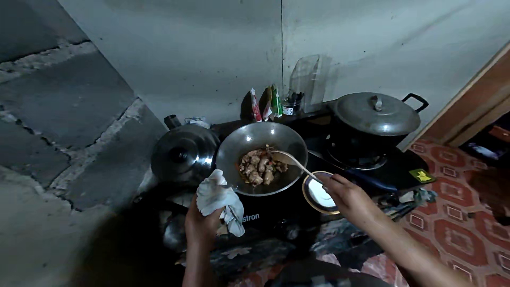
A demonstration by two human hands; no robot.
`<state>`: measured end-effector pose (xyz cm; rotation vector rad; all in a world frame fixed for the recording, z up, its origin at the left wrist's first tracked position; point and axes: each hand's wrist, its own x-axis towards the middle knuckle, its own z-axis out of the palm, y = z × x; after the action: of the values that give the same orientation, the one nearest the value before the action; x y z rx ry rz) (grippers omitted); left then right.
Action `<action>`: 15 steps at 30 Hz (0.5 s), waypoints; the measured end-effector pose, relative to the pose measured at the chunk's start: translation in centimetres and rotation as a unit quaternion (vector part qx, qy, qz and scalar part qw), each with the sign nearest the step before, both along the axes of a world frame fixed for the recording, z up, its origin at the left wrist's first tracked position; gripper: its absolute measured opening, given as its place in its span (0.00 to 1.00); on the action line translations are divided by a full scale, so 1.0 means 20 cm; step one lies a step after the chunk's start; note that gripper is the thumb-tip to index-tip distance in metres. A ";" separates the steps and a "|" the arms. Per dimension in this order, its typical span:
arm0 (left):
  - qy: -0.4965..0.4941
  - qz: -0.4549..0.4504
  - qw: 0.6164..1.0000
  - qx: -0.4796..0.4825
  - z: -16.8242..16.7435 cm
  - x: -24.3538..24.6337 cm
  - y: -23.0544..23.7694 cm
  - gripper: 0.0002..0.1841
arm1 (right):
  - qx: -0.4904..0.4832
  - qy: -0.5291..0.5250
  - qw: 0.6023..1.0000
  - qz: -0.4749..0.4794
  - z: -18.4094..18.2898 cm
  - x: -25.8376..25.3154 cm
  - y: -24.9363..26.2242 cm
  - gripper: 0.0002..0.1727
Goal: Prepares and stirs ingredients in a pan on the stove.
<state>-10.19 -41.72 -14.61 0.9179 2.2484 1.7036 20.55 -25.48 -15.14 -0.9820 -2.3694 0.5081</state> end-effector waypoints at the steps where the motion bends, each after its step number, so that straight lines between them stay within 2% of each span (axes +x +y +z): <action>1: 0.003 -0.004 1.000 -0.007 0.00 0.00 -0.03 0.34 | -0.034 0.024 0.999 0.004 0.00 0.02 0.00 0.19; 4: -0.017 0.002 1.000 -0.022 0.02 -0.02 -0.14 0.34 | -0.180 0.161 0.970 -0.004 -0.02 0.10 0.00 0.21; 6: -0.038 0.029 0.999 -0.005 0.05 -0.02 -0.21 0.33 | -0.320 0.306 0.896 -0.025 0.00 0.17 0.00 0.18; 8: -0.062 0.055 0.996 0.042 0.09 0.00 -0.29 0.31 | -0.401 0.402 0.823 -0.012 0.01 0.31 0.01 0.14; 10: -0.090 0.082 0.987 0.108 0.13 0.02 -0.36 0.27 | -0.433 0.437 0.785 0.080 0.02 0.48 0.01 0.11; 12: -0.118 0.104 0.975 0.155 0.13 0.02 -0.44 0.21 | -0.412 0.460 0.765 0.180 0.05 0.60 -0.01 0.12; 14: -0.130 0.105 0.969 0.184 0.09 0.00 -0.51 0.12 | -0.353 0.457 0.776 0.253 0.11 0.68 -0.03 0.12; 15: -0.121 0.066 0.972 0.191 0.06 -0.02 -0.56 0.10 | -0.324 0.446 0.787 0.277 0.14 0.71 -0.03 0.12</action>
<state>-10.60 -52.95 -13.45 0.5891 1.8983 2.2234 34.75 -26.10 -12.43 -0.1107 -1.5304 1.6626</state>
